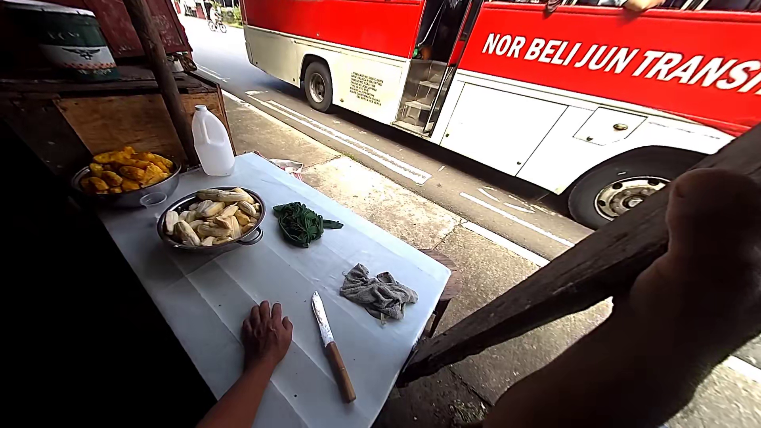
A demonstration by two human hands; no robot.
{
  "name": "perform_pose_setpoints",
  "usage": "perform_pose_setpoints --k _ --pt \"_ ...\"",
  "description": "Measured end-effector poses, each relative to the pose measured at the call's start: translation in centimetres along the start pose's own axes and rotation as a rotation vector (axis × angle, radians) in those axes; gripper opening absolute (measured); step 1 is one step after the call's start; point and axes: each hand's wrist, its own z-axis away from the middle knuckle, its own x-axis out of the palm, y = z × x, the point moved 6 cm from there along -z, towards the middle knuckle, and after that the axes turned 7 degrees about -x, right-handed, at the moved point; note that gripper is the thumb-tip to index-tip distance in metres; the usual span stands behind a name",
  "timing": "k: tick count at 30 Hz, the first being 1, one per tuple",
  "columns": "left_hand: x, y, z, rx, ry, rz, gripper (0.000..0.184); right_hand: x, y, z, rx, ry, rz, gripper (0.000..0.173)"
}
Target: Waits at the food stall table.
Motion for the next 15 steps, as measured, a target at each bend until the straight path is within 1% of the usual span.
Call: perform_pose_setpoints --k 2,4,10,15 --pt "-0.02 0.0 0.02 -0.002 -0.002 0.006 0.047 -0.28 0.07 0.34 0.029 0.017 0.013 0.093" --pt "-0.09 0.02 0.0 -0.001 -0.004 0.007 0.047 -0.25 -0.22 0.52 0.047 0.017 0.036 0.092" --pt "-0.2 0.05 0.01 0.01 -0.011 0.002 0.048 -0.19 -0.02 0.4 0.04 0.017 0.029 0.089" --pt "-0.26 0.05 0.05 0.007 -0.011 -0.007 0.049 0.19 -0.26 -0.06 0.014 0.011 0.015 0.095"
